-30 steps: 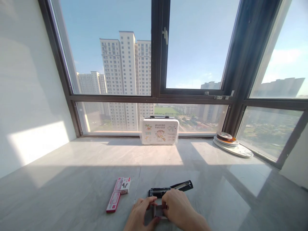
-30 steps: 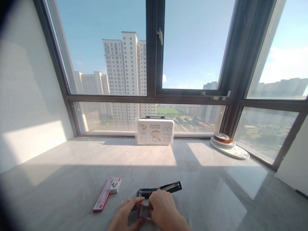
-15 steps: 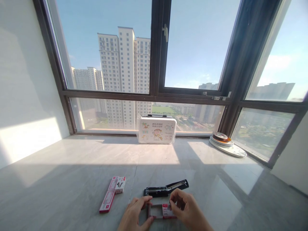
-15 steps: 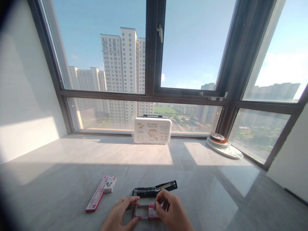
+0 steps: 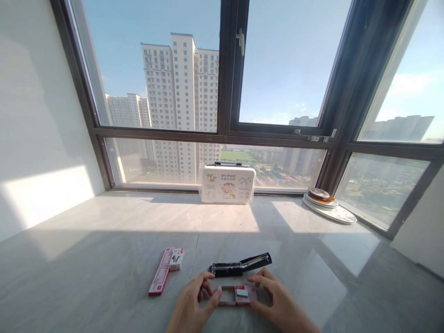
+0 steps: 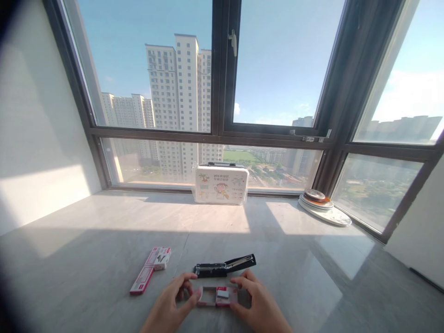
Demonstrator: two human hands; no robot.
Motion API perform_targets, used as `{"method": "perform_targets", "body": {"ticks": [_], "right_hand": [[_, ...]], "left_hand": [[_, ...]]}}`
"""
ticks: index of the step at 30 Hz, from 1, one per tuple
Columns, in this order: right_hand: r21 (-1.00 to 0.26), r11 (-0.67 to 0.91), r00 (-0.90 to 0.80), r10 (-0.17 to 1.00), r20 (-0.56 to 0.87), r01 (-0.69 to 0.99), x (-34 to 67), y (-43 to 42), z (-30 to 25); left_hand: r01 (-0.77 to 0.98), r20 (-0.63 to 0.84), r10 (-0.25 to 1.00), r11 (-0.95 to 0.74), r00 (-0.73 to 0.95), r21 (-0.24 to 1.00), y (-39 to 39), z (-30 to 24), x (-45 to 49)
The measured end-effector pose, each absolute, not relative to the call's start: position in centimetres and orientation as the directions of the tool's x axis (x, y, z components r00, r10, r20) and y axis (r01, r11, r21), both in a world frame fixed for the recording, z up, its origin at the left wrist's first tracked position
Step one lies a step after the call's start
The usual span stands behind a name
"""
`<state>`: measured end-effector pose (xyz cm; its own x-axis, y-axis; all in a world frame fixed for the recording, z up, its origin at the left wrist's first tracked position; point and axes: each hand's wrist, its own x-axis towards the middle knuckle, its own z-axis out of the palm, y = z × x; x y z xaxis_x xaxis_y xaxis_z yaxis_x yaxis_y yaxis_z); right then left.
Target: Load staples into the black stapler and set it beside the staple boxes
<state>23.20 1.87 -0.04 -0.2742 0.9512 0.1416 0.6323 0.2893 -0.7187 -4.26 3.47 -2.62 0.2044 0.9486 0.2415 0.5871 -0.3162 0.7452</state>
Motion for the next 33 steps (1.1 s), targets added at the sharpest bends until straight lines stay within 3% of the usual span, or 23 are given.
{"method": "perform_targets", "body": {"ticks": [8, 13, 18, 22, 33], "right_hand": [[-0.703, 0.279, -0.295, 0.950, 0.103, 0.654, 21.0, 2.1, 1.2], [-0.642, 0.267, -0.261, 0.959, 0.107, 0.718, 19.6, 2.7, 1.5], [-0.583, 0.364, -0.333, 0.928, 0.165, 0.726, 17.5, 4.0, 1.6], [-0.582, 0.402, -0.316, 0.916, 0.249, 0.707, 16.5, 5.9, 2.2], [-0.541, 0.428, -0.384, 0.902, 0.199, 0.724, 15.9, 7.8, 2.3]], "left_hand": [[0.593, 0.186, 0.958, -0.282, 0.219, 0.754, 2.9, -2.7, -2.0], [0.663, 0.252, 0.966, -0.221, 0.051, 0.715, 5.3, -2.7, -4.0], [0.725, 0.198, 0.962, -0.271, 0.187, 0.633, 7.4, -1.8, -4.3], [0.739, 0.184, 0.964, -0.266, 0.193, 0.619, 7.2, -1.7, -3.8], [0.756, 0.162, 0.970, -0.243, 0.182, 0.608, 6.8, -1.6, -4.1]]}}
